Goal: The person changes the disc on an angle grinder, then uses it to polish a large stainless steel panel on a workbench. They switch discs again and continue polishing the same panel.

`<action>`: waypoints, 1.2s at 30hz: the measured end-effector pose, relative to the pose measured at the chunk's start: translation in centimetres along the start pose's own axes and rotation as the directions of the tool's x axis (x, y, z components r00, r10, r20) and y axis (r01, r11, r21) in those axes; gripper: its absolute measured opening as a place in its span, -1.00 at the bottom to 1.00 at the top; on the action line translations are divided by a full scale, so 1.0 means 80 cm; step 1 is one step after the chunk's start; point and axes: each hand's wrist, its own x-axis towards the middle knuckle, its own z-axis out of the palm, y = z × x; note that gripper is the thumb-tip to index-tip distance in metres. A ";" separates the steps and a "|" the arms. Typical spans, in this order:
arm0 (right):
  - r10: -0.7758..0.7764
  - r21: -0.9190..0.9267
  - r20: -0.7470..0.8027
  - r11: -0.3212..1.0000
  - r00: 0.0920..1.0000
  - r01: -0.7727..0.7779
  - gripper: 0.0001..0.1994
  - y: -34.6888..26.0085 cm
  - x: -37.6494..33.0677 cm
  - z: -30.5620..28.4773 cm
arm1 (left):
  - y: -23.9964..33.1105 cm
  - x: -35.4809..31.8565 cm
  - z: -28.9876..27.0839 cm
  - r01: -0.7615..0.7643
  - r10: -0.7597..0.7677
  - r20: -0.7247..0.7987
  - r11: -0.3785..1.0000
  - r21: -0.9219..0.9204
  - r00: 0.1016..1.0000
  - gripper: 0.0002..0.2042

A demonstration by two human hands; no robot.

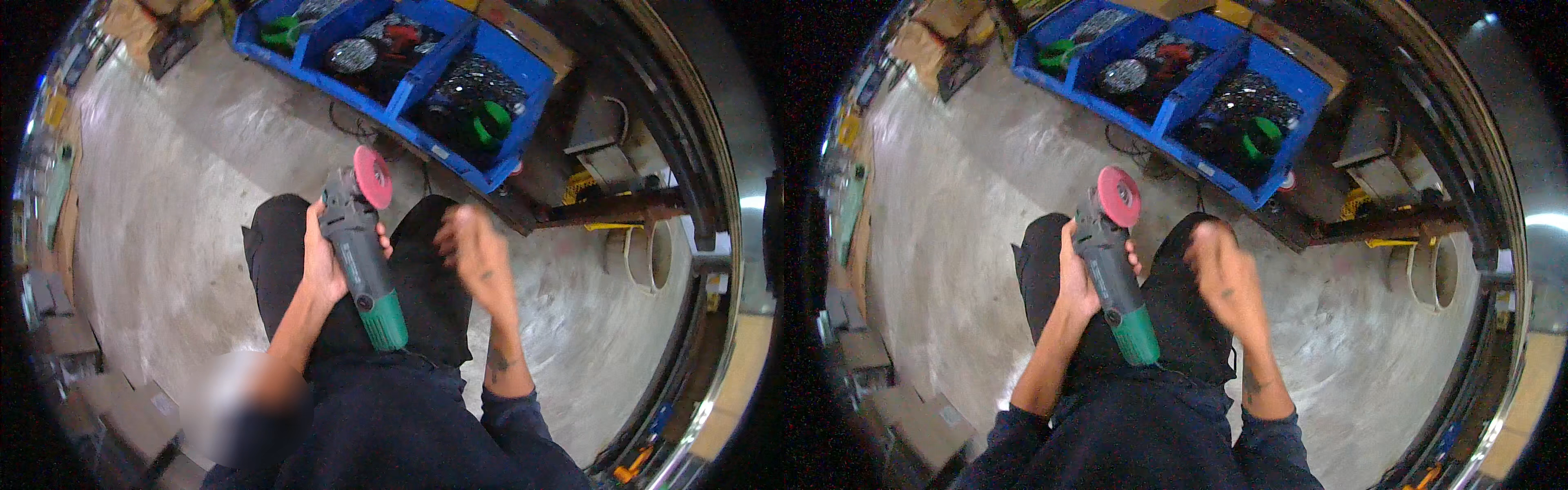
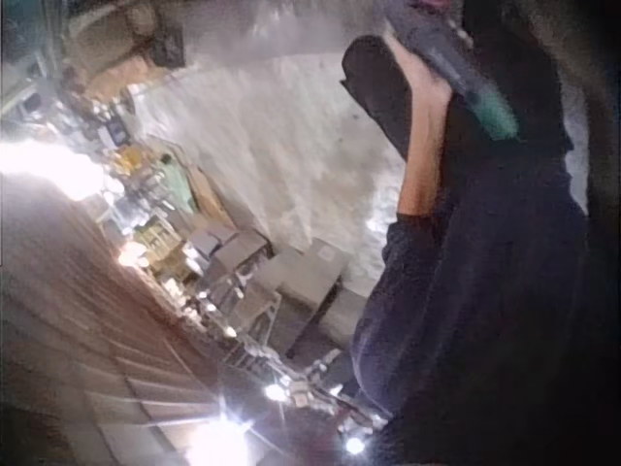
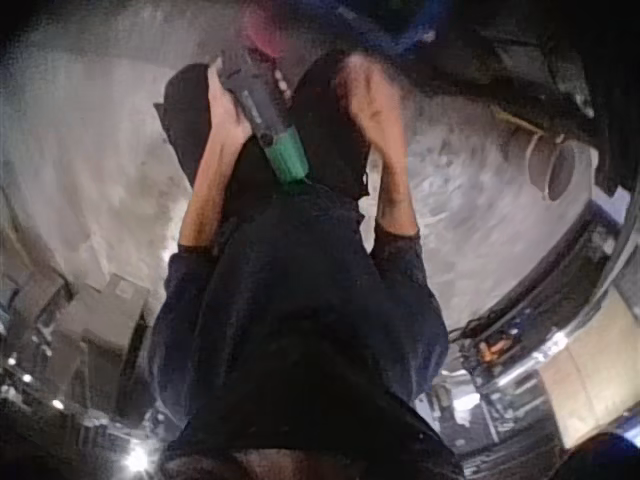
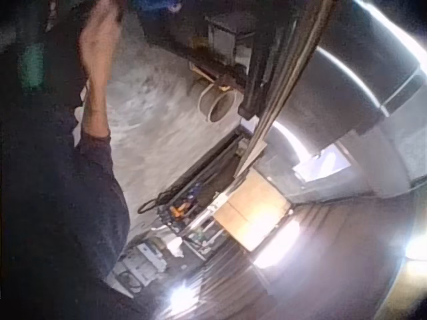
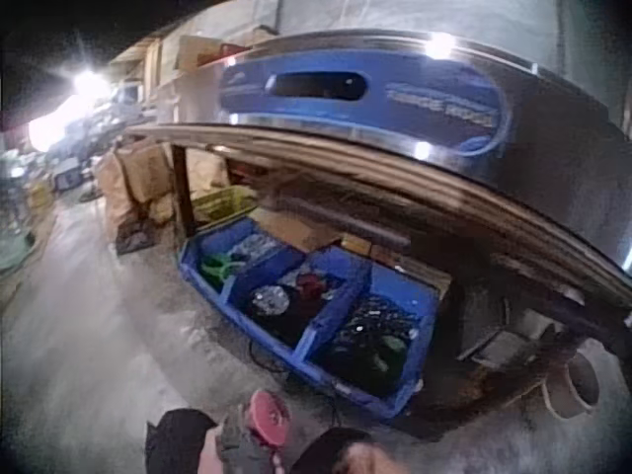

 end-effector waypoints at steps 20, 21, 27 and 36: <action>-0.369 0.125 0.224 0.929 0.902 0.348 -0.34 -0.068 0.116 0.054 | 0.001 0.008 -0.035 0.043 -0.034 0.177 0.998 -0.049 0.984 -0.27; -0.231 0.154 0.181 0.967 0.956 0.204 -0.37 -0.080 0.111 0.068 | -0.001 0.008 -0.039 0.045 -0.037 0.198 0.998 -0.039 0.979 -0.27; -0.348 0.012 -0.196 0.934 0.917 0.357 -0.67 -0.084 0.101 0.138 | -0.008 0.003 -0.027 -0.119 0.117 -0.057 0.992 -0.047 0.992 -0.37; -0.826 -0.168 0.127 0.529 0.550 0.832 -0.80 -0.086 0.105 0.122 | -0.012 0.023 -0.062 -0.171 0.192 0.447 0.981 -0.086 0.874 -0.38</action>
